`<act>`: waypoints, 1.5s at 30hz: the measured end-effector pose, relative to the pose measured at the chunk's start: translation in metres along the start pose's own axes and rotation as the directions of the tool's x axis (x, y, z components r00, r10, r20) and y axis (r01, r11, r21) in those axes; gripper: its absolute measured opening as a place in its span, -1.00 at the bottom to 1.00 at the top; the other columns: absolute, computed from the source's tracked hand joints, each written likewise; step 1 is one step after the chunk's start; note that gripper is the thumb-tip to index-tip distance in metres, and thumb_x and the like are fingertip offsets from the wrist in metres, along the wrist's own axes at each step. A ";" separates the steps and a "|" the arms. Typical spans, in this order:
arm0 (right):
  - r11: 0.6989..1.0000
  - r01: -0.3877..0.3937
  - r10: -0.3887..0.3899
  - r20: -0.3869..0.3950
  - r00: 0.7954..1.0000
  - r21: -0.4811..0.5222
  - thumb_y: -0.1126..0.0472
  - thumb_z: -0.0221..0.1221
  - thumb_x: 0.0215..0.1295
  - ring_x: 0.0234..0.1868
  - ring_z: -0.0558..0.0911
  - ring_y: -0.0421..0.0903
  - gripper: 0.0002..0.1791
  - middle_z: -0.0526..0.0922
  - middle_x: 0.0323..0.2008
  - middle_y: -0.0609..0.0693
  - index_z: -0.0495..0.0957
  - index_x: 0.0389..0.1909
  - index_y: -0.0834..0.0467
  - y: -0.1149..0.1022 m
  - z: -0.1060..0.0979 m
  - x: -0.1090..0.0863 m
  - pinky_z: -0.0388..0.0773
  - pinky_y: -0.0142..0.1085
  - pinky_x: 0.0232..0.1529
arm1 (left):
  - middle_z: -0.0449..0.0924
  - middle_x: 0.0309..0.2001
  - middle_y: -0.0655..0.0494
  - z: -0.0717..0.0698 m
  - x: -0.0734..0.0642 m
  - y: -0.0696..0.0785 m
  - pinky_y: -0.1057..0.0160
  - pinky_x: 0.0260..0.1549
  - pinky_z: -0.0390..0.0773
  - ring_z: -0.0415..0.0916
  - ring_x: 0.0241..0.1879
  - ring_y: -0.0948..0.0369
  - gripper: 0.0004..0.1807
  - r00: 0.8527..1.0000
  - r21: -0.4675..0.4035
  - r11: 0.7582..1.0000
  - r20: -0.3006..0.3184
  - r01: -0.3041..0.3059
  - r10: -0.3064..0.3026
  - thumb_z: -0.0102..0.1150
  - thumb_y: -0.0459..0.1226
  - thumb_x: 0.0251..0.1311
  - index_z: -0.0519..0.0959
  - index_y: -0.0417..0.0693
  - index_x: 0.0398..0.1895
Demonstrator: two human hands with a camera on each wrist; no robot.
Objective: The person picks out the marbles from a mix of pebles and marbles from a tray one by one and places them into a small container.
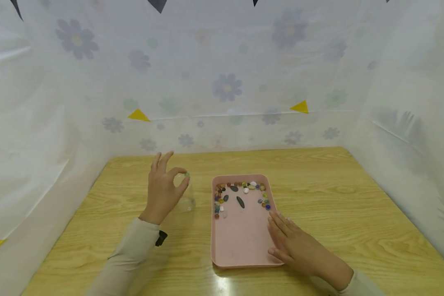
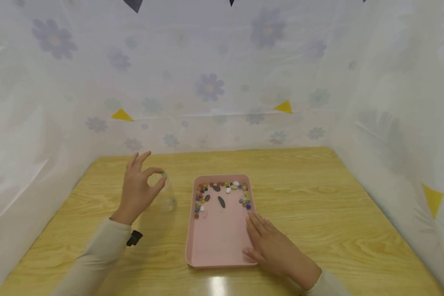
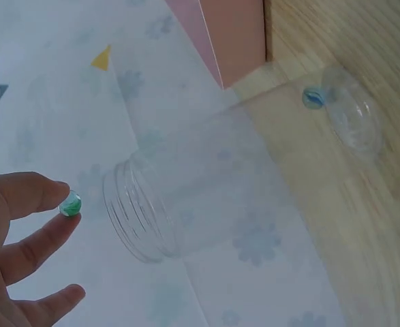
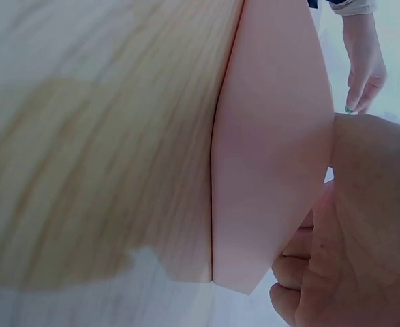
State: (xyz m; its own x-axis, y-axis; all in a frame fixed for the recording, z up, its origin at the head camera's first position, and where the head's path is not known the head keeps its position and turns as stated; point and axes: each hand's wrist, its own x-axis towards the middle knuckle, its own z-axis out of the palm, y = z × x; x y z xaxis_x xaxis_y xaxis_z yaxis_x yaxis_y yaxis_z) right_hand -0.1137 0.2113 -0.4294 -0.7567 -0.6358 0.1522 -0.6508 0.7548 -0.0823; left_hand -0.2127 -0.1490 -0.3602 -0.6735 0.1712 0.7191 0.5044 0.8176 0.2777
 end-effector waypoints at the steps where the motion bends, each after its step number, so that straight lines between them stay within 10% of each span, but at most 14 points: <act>1: 1.000 -0.001 0.001 -0.002 1.000 0.000 -0.18 -0.07 0.43 0.41 0.21 0.18 -0.24 0.14 0.42 0.30 0.25 0.34 0.38 0.000 0.001 0.000 0.25 0.09 0.29 | 0.33 0.27 -0.28 -0.002 -0.001 -0.004 -0.43 0.18 0.12 0.04 0.36 -0.31 -0.85 1.000 -0.005 1.000 0.005 0.021 -0.021 0.41 -0.32 0.01 0.69 -0.21 -0.37; 9: 1.000 0.002 -0.002 -0.019 1.000 -0.005 -0.18 -0.06 0.43 0.41 0.20 0.17 -0.23 0.15 0.41 0.29 0.25 0.34 0.38 0.001 0.003 0.000 0.21 0.03 0.32 | 0.27 0.31 -0.27 -0.010 -0.013 -0.022 -0.44 0.21 0.03 -0.06 0.40 -0.29 -0.82 0.975 -0.026 0.981 0.121 0.190 -0.185 0.38 -0.29 0.05 0.70 -0.25 -0.33; 16: 1.000 0.002 -0.002 -0.039 0.999 0.003 -0.18 -0.06 0.43 0.41 0.20 0.17 -0.24 0.15 0.41 0.30 0.25 0.34 0.38 0.002 0.006 -0.002 -0.47 -0.47 0.39 | 0.30 0.29 -0.27 -0.008 -0.015 -0.025 -0.41 0.22 0.06 -0.03 0.38 -0.29 -0.81 0.959 -0.035 0.970 0.166 0.239 -0.230 0.37 -0.26 0.06 0.70 -0.23 -0.32; 23: 1.000 0.012 -0.013 -0.049 0.999 -0.026 -0.17 -0.05 0.42 0.39 0.24 0.18 -0.25 0.18 0.40 0.31 0.27 0.32 0.39 0.001 0.004 -0.001 0.27 0.05 0.28 | 0.34 0.26 -0.27 -0.007 -0.015 -0.025 -0.40 0.22 0.08 0.01 0.37 -0.29 -0.79 0.959 -0.039 0.970 0.169 0.239 -0.230 0.35 -0.25 0.08 0.71 -0.24 -0.30; 34: 1.000 0.009 -0.009 -0.037 0.999 -0.021 -0.17 -0.05 0.43 0.40 0.23 0.18 -0.25 0.17 0.39 0.32 0.27 0.33 0.40 0.001 0.004 0.000 0.25 0.08 0.28 | 0.35 0.26 -0.24 -0.008 -0.013 -0.023 -0.38 0.22 0.10 0.03 0.36 -0.26 -0.75 0.952 -0.031 0.967 0.185 0.254 -0.244 0.32 -0.25 0.11 0.70 -0.25 -0.21; 45: 1.000 0.012 -0.013 -0.053 0.998 -0.022 -0.17 -0.04 0.42 0.39 0.24 0.17 -0.24 0.19 0.39 0.31 0.28 0.32 0.39 0.002 0.006 -0.001 -0.52 -0.50 0.36 | 0.36 0.26 -0.24 -0.008 -0.014 -0.024 -0.40 0.21 0.09 0.03 0.37 -0.27 -0.75 0.948 -0.026 0.965 0.194 0.261 -0.251 0.31 -0.23 0.12 0.70 -0.23 -0.22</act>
State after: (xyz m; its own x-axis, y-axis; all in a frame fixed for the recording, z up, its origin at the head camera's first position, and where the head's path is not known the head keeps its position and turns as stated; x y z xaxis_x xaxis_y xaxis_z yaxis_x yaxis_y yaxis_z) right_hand -0.1146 0.2121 -0.4358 -0.7438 -0.6359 0.2057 -0.6581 0.7506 -0.0593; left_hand -0.2112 -0.1749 -0.3719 -0.8703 0.0640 0.4883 0.3252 0.8193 0.4723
